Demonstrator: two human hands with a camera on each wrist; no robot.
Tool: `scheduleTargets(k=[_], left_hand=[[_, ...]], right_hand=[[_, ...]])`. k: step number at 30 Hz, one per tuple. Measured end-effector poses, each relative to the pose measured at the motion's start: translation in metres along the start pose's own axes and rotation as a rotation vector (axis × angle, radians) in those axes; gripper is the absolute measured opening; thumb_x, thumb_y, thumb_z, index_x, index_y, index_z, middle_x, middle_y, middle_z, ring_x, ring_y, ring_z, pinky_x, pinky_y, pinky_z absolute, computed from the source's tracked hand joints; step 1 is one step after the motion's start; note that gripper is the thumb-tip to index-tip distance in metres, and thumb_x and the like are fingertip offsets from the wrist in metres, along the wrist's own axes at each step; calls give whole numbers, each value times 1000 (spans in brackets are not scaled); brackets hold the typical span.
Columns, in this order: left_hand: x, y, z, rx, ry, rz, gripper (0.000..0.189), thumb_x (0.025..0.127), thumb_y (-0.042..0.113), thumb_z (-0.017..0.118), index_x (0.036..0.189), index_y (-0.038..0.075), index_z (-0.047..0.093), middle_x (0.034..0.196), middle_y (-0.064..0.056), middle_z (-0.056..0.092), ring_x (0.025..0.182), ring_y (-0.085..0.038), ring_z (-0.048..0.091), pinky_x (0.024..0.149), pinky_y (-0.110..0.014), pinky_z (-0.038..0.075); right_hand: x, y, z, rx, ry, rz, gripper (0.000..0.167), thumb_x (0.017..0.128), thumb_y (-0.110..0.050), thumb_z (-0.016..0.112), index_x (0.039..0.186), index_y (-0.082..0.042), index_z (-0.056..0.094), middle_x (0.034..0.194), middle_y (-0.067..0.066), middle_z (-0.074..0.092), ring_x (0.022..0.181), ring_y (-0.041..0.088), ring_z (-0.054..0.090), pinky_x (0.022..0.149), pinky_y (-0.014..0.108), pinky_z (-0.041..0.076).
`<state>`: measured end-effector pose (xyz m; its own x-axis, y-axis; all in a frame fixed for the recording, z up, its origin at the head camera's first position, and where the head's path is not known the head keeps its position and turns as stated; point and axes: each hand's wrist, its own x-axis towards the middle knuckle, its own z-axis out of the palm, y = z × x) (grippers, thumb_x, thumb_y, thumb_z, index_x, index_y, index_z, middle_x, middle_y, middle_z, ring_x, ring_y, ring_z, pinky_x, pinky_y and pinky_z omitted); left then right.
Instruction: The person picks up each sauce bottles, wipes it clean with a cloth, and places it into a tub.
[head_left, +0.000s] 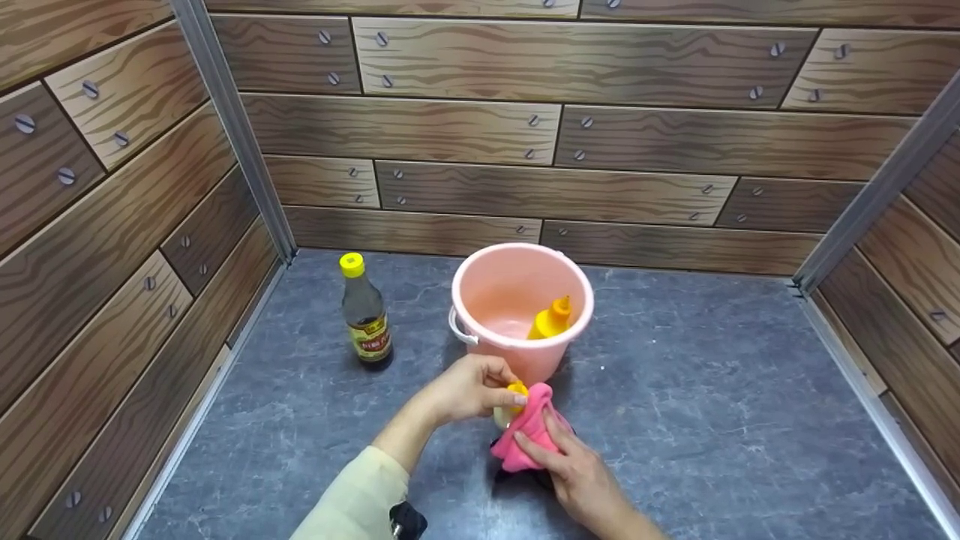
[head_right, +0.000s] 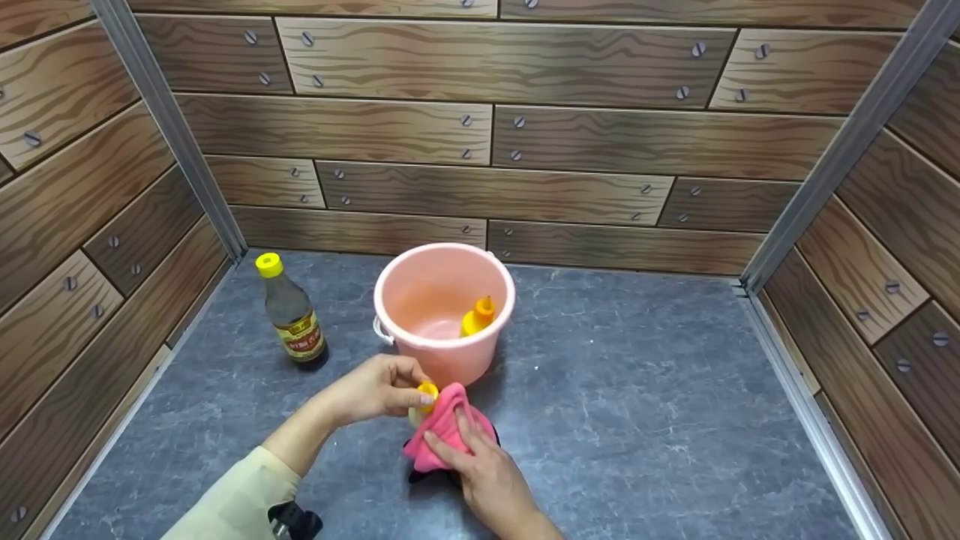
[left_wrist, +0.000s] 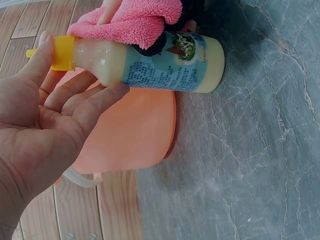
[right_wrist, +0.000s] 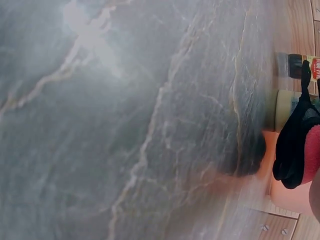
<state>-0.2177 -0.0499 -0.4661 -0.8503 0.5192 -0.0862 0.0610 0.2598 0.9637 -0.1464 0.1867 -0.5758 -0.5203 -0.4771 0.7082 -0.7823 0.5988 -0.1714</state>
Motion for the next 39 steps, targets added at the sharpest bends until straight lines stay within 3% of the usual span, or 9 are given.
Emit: scheduleTargets(k=[4,9,13,20,29,36,39], left_hand=[[0,0,0,3,4,1,13,94,15,83,101,7,77,92,-2,78,78,-14,69,66,-27,58],[0,-1,1,-36,-7,-6,14,94,13,83,102,4,77,93,-4,79,79,-14,70,70,-33,62],[0,-1,1,-38,-1,-7,13,94,11,83,101,2,76,92,-5,78,79,-14,69,74,-38,64],[1,-1,2,-14,8,-3,13,95,11,82,101,3,76,91,-5,78,79,-13,70,77,-45,64],[1,-1,1,-25,4,-10,13,95,11,82,102,2,76,94,-6,78,81,-13,71,75,-40,64],[0,0,1,-51,-4,-12,13,95,10,82,102,1,75,95,-7,78,83,-14,71,77,-39,64],[-1,1,2,-62,-8,-17,13,95,10,82,103,1,75,94,-6,78,83,-14,70,77,-39,64]], right_hand=[[-2,1,1,13,5,2,50,92,-12,66,138,-30,73,149,22,58,129,40,63,114,26,43],[-5,2,3,44,10,2,61,83,0,76,138,-28,73,149,23,58,131,42,61,117,27,37],[-10,3,5,29,19,-14,68,75,4,83,135,-27,75,145,24,61,126,41,64,114,30,43],[-14,4,5,13,6,-1,67,75,2,85,134,-28,75,142,23,63,124,38,67,112,28,45],[-15,2,3,3,-55,48,71,74,5,86,134,-30,75,141,24,63,126,39,65,105,38,54],[-18,2,4,-6,-64,46,66,77,1,85,133,-31,76,140,24,64,125,40,66,100,41,57],[-19,2,4,2,-73,38,63,77,-1,85,133,-29,76,139,27,64,125,42,65,95,47,59]])
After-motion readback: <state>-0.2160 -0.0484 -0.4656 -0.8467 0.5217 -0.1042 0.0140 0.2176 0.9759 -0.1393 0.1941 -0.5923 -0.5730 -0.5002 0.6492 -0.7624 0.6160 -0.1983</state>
